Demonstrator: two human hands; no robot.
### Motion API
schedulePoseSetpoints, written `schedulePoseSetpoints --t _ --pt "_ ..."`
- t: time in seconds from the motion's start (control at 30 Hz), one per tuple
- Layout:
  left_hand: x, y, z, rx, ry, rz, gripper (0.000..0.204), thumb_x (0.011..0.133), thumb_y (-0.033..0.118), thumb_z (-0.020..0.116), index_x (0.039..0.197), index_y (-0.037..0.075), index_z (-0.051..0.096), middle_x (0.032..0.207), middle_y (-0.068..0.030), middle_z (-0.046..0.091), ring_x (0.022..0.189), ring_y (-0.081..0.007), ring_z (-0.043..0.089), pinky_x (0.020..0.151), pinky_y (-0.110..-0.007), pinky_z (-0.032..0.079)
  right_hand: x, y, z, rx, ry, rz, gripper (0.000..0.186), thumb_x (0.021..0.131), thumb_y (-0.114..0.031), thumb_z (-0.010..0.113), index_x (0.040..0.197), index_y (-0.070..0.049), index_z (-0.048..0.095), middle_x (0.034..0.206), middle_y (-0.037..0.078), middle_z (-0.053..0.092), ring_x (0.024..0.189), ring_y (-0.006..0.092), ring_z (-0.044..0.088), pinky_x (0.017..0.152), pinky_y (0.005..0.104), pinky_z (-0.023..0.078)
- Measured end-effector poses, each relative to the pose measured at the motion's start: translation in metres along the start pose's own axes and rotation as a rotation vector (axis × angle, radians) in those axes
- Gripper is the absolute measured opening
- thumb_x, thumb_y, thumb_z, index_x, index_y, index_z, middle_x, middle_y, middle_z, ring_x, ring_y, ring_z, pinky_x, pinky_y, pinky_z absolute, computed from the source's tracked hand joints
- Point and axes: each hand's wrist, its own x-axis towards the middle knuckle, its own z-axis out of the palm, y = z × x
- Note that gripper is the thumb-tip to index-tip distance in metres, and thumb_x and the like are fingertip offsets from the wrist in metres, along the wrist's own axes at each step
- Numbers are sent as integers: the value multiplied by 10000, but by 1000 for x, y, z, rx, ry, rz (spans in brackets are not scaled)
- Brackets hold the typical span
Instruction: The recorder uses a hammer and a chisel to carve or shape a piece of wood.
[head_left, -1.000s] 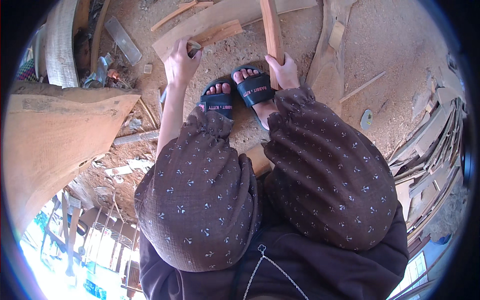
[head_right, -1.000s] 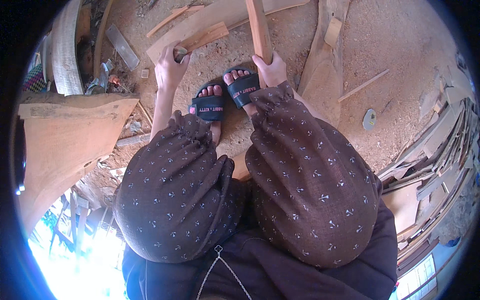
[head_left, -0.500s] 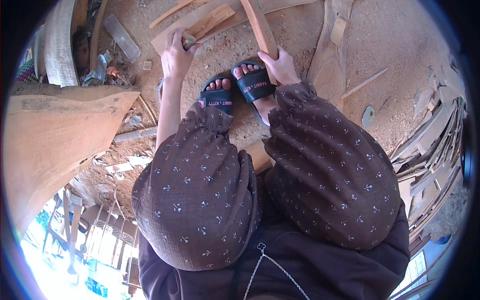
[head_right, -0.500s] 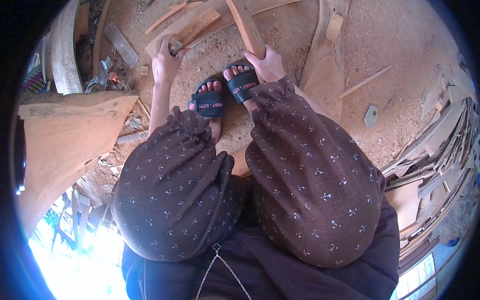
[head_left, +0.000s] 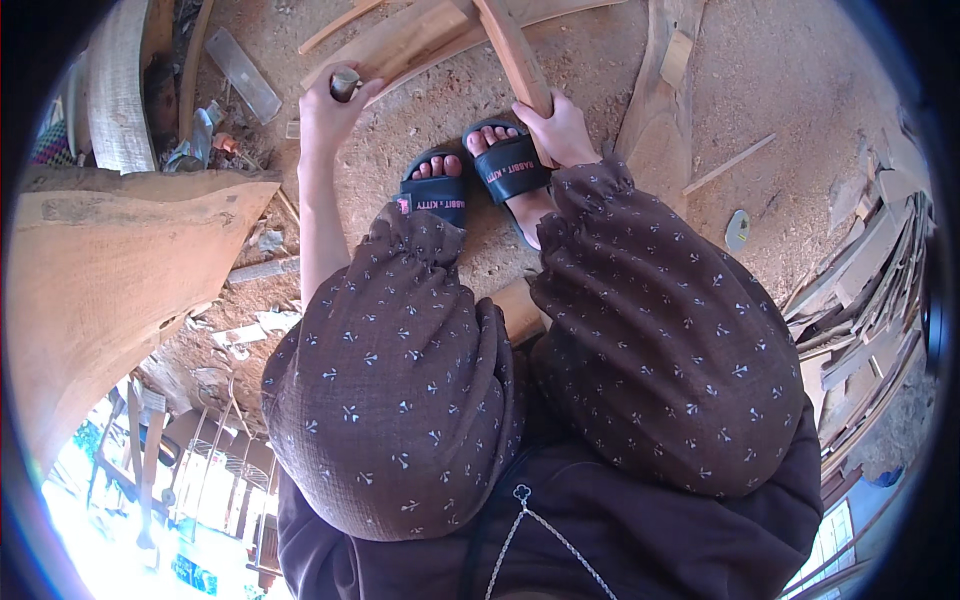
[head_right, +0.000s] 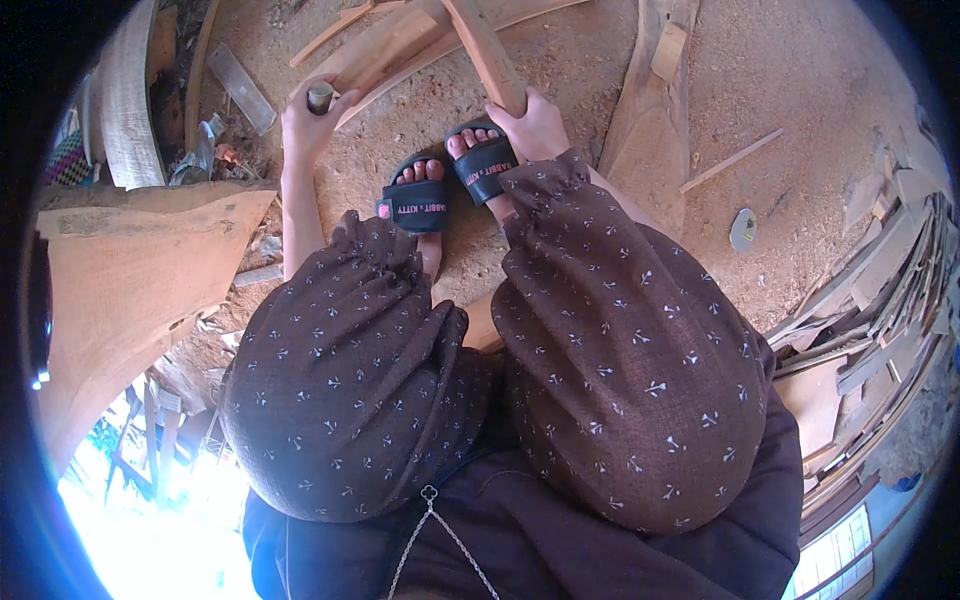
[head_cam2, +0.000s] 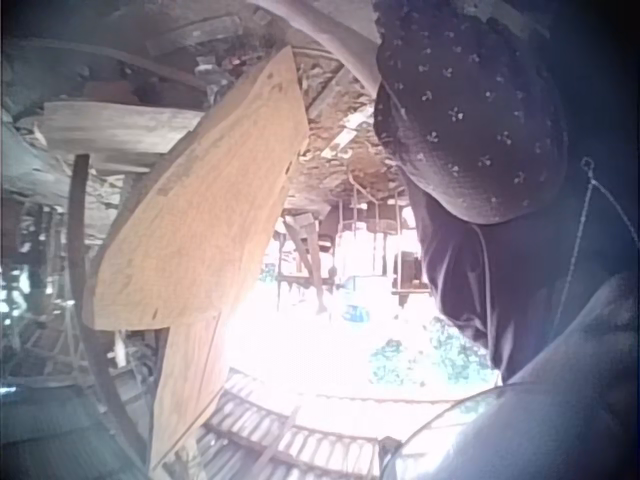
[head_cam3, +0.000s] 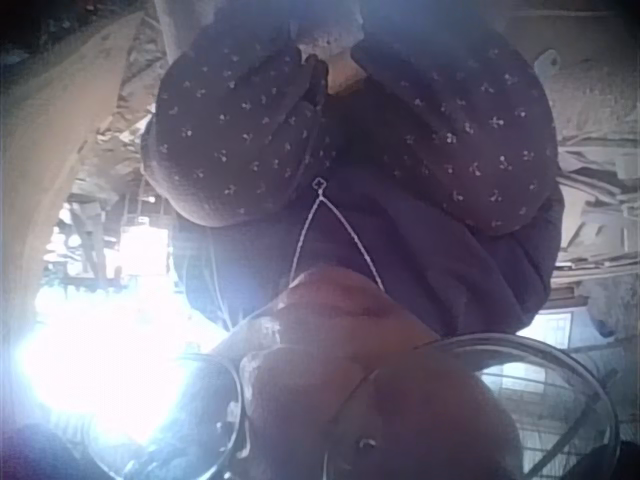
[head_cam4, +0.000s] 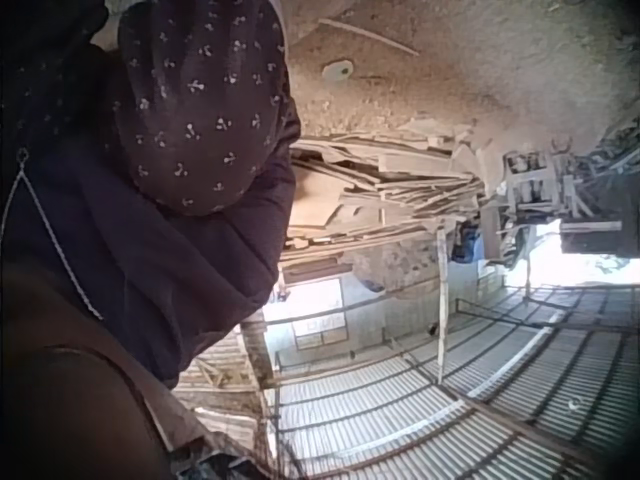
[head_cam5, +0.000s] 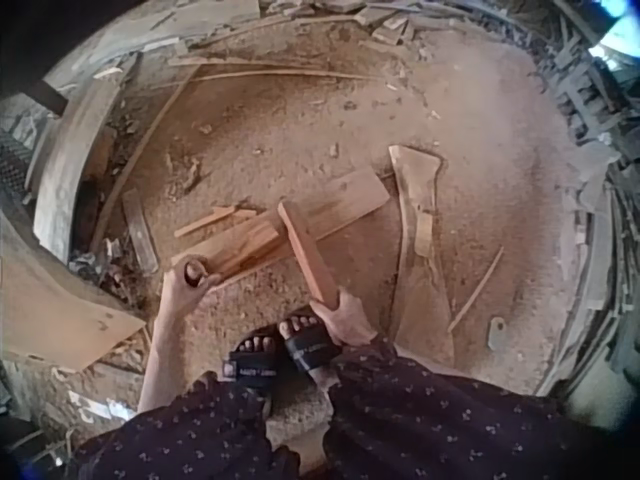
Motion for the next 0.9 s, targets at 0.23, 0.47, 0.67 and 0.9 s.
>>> schedulePoseSetpoints --t 0.23,0.47,0.67,0.9 --pt "21 -20 0 88 158 208 367 779 293 787 1045 61 685 955 -98 683 870 -201 660 761 -314 513 3 8 2 39 4 -20 528 791 -381 718 1064 58 614 910 253 675 875 356 676 779 400 508" --pt "25 5 10 -19 37 36 462 688 280 838 1068 82 664 1044 -130 670 973 -297 644 847 -368 516 2 6 1 39 11 -24 578 767 -388 722 1047 101 592 923 305 657 899 423 662 773 437 524" --pt "31 0 13 89 107 120 452 710 251 809 1101 90 651 1058 -137 666 963 -308 643 831 -383 515 2 5 2 20 5 -27 545 784 -370 726 1054 85 596 918 259 670 873 349 676 767 396 511" --pt "37 8 4 117 -51 55 447 721 217 800 1124 94 649 1027 -155 661 890 -327 654 778 -381 521 4 10 2 74 22 -34 574 762 -388 727 1054 88 596 914 291 663 891 407 670 763 423 527"
